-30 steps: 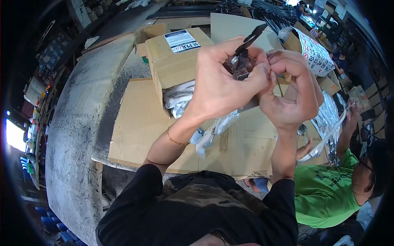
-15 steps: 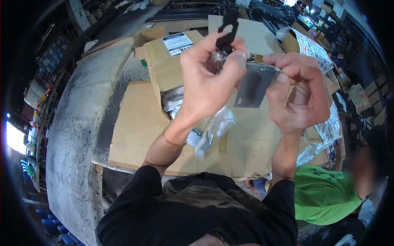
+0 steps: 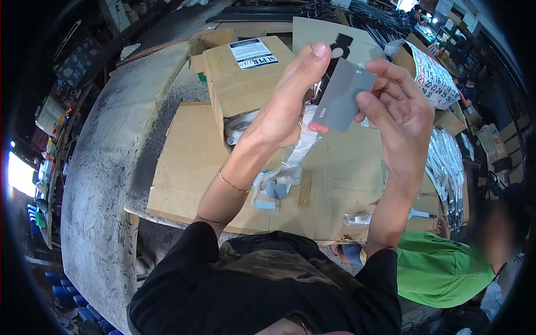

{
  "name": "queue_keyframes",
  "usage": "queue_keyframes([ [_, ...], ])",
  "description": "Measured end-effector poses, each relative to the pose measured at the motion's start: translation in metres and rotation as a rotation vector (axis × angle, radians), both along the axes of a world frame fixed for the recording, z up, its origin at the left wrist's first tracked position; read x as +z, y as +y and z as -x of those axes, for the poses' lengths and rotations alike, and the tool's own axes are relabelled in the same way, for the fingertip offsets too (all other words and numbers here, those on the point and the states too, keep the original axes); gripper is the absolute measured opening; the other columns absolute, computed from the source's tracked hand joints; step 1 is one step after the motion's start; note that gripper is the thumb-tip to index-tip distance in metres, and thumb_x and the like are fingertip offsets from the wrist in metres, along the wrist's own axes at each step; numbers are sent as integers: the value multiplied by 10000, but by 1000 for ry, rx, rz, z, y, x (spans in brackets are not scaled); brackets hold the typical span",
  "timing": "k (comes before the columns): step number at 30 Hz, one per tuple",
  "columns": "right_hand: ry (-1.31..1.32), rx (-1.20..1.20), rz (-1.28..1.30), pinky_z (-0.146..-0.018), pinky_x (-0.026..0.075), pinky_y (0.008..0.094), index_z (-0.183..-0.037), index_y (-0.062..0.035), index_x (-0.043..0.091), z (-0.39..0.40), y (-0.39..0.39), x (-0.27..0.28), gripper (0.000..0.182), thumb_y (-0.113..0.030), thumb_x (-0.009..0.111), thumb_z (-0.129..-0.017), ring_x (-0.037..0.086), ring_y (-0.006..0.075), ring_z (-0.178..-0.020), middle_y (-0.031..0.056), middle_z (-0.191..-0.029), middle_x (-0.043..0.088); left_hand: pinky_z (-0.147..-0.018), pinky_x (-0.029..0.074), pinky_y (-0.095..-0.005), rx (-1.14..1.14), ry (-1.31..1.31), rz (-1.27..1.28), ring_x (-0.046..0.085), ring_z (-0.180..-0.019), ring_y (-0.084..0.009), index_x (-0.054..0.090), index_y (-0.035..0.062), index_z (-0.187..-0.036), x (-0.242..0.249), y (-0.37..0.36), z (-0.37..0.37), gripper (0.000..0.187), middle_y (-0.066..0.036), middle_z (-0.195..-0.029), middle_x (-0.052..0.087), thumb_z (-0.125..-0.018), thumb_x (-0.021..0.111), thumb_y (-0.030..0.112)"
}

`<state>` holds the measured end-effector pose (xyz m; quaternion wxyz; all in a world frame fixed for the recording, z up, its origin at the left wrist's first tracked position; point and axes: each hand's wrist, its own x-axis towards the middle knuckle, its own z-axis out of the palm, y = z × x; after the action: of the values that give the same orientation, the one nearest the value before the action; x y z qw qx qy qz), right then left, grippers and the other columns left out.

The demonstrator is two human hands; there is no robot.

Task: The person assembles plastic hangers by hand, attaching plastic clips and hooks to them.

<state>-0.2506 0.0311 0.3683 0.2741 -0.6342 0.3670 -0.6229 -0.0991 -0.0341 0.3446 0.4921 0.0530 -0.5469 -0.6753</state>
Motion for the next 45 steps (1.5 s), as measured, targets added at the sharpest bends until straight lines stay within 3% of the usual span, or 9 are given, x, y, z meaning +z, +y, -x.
queue_keyframes([
  [7,-89,177,-130,-640,478,209,-1039,29,573,1,-21,-11,238,0,646,-815,576,95,-717,53,-868,593,-401,333,-209,-221,3,-24,495,-592,-103,329,32,-1105,-13,-12,-6,441,-94,-809,535,-898,591,319],
  [14,-53,152,-194,-578,424,184,-975,17,607,-11,-39,-3,181,-47,668,-818,561,62,-681,31,-832,612,-416,282,-217,-394,-43,-194,407,-557,-88,303,12,-1152,-24,-16,-18,512,-35,-694,398,-851,666,214],
  [20,18,57,47,-562,411,172,-914,34,639,-14,-54,8,131,-59,668,-827,550,42,-655,22,-784,624,-551,415,-239,-68,-137,109,557,-644,-120,407,4,-1144,-33,-9,-23,389,-76,-790,605,-880,636,175],
  [23,83,-127,185,-636,467,207,-981,52,633,-9,-63,22,209,-72,686,-821,576,91,-674,65,-833,638,-818,470,-282,122,-324,187,596,-973,-143,511,-46,-1175,-45,-1,-37,352,-86,-964,664,-889,617,129],
  [32,273,-247,369,-518,466,182,-774,7,626,-73,-72,73,93,-56,628,-842,559,68,-562,34,-675,605,-827,469,-296,155,-421,-41,573,-931,-111,528,-6,-1202,-107,6,-76,395,-66,-1001,645,-843,669,75],
  [34,255,-169,419,-501,466,187,-812,-2,632,-80,-83,77,60,-57,629,-837,554,72,-542,29,-679,608,-842,452,-291,122,-343,-147,564,-916,-101,568,-5,-1131,-103,7,-99,345,-59,-957,645,-822,691,84],
  [37,137,-181,317,-593,477,208,-909,17,637,-79,-97,69,110,-68,647,-840,584,99,-640,43,-774,623,-787,439,-251,396,-637,444,541,-884,-74,576,22,-1097,-100,9,-153,361,1,-906,610,-776,737,55],
  [41,-23,-139,189,-716,531,256,-990,52,622,-101,-98,50,196,-56,670,-833,638,164,-753,95,-875,640,-754,437,-250,264,-665,47,550,-852,-67,619,12,-990,-98,13,-227,272,-21,-861,624,-759,753,63],
  [45,-205,-211,82,-686,539,300,-956,74,588,-139,-85,-3,194,-25,673,-813,641,203,-717,144,-851,638,-680,453,-267,130,-1161,232,562,-759,-90,642,18,-958,-79,-8,-334,280,-20,-770,644,-737,767,135],
])
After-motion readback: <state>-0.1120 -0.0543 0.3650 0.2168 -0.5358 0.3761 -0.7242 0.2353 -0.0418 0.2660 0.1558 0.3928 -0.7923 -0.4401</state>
